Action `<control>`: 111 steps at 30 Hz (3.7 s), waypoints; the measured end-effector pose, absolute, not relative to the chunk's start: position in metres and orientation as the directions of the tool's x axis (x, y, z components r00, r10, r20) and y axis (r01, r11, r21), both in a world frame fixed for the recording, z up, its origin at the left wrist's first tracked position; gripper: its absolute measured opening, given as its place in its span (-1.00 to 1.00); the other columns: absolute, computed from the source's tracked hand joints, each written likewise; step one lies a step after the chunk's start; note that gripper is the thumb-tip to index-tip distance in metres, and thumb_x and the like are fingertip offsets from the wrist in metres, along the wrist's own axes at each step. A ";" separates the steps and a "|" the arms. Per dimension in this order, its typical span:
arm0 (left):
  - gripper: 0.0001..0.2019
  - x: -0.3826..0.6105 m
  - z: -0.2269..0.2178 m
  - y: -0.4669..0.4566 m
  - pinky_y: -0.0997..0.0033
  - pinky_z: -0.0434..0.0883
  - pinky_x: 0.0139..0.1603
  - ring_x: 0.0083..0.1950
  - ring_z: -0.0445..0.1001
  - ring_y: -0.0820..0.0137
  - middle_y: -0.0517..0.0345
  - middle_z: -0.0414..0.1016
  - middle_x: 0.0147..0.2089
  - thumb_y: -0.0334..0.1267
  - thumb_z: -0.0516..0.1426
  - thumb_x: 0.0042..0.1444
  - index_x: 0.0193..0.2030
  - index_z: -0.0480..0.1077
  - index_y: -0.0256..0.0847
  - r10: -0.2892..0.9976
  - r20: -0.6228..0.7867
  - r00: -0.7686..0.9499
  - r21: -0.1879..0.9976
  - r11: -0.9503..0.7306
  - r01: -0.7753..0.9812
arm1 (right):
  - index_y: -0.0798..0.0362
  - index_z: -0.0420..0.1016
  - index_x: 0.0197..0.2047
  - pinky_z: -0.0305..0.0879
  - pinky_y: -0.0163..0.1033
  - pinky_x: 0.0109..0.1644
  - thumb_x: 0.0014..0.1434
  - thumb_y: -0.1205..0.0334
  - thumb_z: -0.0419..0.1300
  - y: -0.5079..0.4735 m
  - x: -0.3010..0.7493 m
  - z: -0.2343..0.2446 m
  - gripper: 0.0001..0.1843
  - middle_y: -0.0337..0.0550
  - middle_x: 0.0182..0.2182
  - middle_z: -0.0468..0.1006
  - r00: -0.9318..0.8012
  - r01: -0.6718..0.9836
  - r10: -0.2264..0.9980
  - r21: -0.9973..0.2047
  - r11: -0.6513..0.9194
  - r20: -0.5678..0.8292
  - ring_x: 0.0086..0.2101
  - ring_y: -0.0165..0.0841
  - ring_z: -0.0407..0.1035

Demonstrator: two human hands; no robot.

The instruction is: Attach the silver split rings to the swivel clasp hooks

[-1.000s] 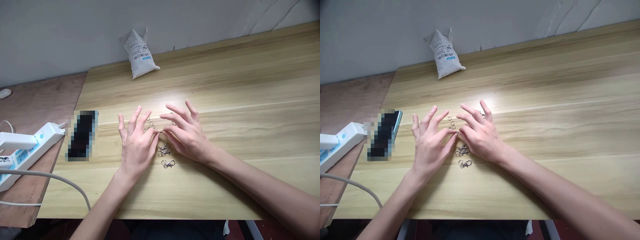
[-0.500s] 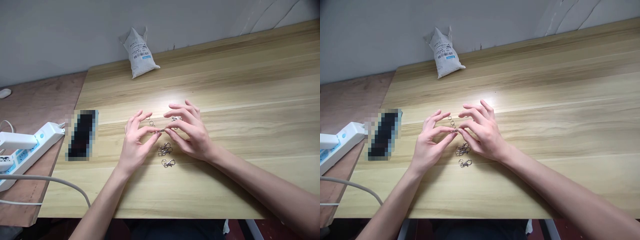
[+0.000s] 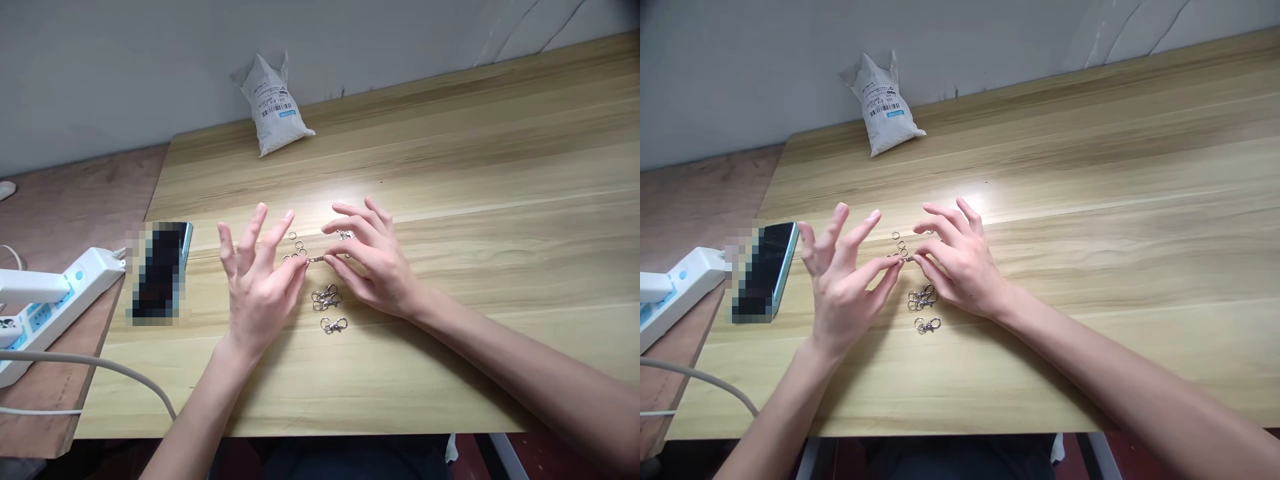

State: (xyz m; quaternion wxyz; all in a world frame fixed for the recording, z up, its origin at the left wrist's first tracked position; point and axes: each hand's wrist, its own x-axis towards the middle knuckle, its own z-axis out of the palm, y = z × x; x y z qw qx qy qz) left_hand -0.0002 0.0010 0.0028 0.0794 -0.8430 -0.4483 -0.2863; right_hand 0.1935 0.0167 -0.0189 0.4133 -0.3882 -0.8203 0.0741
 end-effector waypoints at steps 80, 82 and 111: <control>-0.82 -0.016 -0.005 0.009 -0.05 0.23 0.29 0.30 0.24 0.22 0.14 0.41 0.12 -0.37 0.22 0.15 -0.13 0.51 -0.05 0.838 0.390 0.382 0.533 -0.544 0.648 | 0.04 0.42 -0.30 -0.03 0.19 0.31 0.24 0.30 0.13 0.015 0.198 -0.019 -0.93 0.04 0.07 0.45 -0.428 0.463 0.756 -0.599 0.654 0.495 0.28 -0.09 0.09; -0.85 -0.016 -0.006 0.009 -0.07 0.25 0.27 0.29 0.24 0.22 0.15 0.42 0.11 -0.37 0.22 0.15 -0.16 0.51 -0.04 0.829 0.408 0.383 0.527 -0.556 0.642 | 0.04 0.42 -0.29 -0.02 0.19 0.31 0.25 0.29 0.13 0.015 0.198 -0.019 -0.92 0.04 0.07 0.45 -0.431 0.462 0.755 -0.598 0.655 0.494 0.29 -0.10 0.08; -0.91 -0.016 -0.004 0.008 -0.19 0.12 0.28 0.26 0.27 0.09 0.08 0.45 0.05 -0.35 0.22 0.09 -0.28 0.49 -0.06 0.743 0.485 0.461 0.231 -0.618 0.752 | 0.00 0.41 -0.32 -0.02 0.18 0.28 0.23 0.31 0.12 0.018 0.201 -0.019 -0.91 -0.04 -0.01 0.46 -0.522 0.461 0.720 -0.559 0.689 0.457 0.20 -0.17 0.20</control>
